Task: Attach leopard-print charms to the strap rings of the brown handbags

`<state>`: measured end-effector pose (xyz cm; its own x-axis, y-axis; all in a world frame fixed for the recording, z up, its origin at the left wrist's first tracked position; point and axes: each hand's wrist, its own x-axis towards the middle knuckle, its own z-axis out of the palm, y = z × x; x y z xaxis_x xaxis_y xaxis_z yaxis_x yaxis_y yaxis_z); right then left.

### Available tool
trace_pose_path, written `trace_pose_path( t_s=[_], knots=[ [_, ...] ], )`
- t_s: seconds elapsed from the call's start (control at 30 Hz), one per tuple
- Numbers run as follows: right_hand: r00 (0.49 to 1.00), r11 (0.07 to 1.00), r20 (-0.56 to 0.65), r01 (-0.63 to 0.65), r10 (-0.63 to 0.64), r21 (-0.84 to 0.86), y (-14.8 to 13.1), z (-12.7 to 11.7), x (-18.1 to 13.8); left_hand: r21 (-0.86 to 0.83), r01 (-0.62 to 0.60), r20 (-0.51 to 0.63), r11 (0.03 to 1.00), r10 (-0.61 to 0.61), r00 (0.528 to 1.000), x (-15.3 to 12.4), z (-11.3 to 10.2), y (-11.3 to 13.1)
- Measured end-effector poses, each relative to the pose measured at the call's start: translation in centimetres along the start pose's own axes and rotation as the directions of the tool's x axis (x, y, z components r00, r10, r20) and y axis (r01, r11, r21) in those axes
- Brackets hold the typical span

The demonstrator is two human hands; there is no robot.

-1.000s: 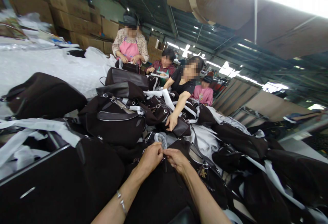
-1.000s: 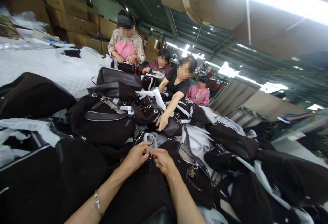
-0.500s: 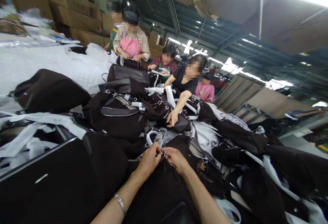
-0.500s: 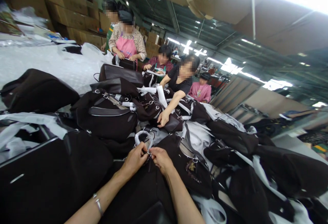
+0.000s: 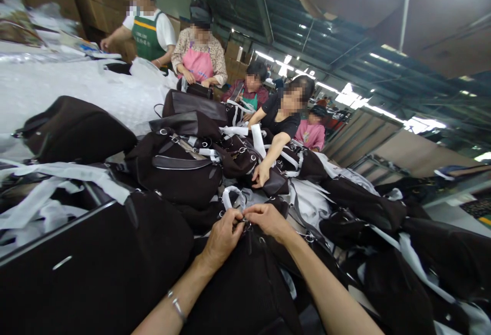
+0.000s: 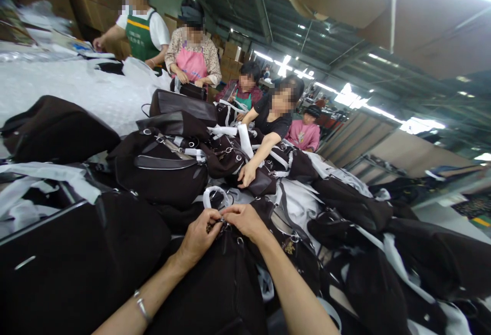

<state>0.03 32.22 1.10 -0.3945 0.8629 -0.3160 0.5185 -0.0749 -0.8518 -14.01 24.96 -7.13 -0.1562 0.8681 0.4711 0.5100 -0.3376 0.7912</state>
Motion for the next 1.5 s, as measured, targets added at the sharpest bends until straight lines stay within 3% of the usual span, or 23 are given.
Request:
trace_pose_path(
  t_s=[0.07, 0.2, 0.43, 0.6, 0.83, 1.0, 1.27, 1.37, 1.5],
  knots=[
    [0.999, 0.997, 0.019, 0.049, -0.048, -0.053, -0.2, -0.2, 0.2, 0.015, -0.024, 0.005, 1.000, 0.024, 1.000, 0.0, 0.0, 0.1],
    [0.998, 0.999, 0.060, 0.024, -0.023, -0.024, -0.6, -0.7, 0.4, 0.024, -0.081, 0.021, 0.996, 0.081, 0.997, 0.1, -0.3, 0.2],
    [0.949, 0.970, 0.263, -0.213, 0.176, 0.119, -1.0, -1.7, 0.3, 0.042, -0.206, 0.027, 0.978, 0.205, 0.978, 0.2, -0.7, 0.4],
    [0.919, 0.920, 0.319, -0.313, 0.232, 0.234, -0.1, -1.8, 0.5, 0.047, -0.260, 0.033, 0.964, 0.259, 0.965, -0.2, -0.7, 0.4],
    [0.941, 0.883, 0.287, -0.282, 0.178, 0.375, 0.3, -0.5, -1.0, 0.082, -0.280, -0.052, 0.957, 0.285, 0.957, -0.3, -0.7, 0.3],
    [0.941, 0.877, 0.302, -0.269, 0.151, 0.397, -0.8, -0.3, -2.9, 0.180, -0.352, -0.134, 0.918, 0.378, 0.916, -0.8, -1.4, 0.8],
    [0.933, 0.945, 0.278, -0.280, 0.228, 0.166, -3.1, 0.2, -4.4, 0.252, -0.391, -0.154, 0.885, 0.435, 0.887, -2.2, -2.7, 1.9],
    [0.951, 0.966, 0.238, -0.228, 0.195, 0.119, -3.2, 0.3, -4.6, 0.228, -0.374, -0.112, 0.899, 0.405, 0.907, -2.1, -3.0, 2.0],
    [0.955, 0.949, 0.186, -0.264, 0.232, 0.170, -2.4, 0.5, -4.9, 0.278, -0.298, 0.065, 0.913, 0.292, 0.954, -1.4, -3.4, 2.7]
  ],
)
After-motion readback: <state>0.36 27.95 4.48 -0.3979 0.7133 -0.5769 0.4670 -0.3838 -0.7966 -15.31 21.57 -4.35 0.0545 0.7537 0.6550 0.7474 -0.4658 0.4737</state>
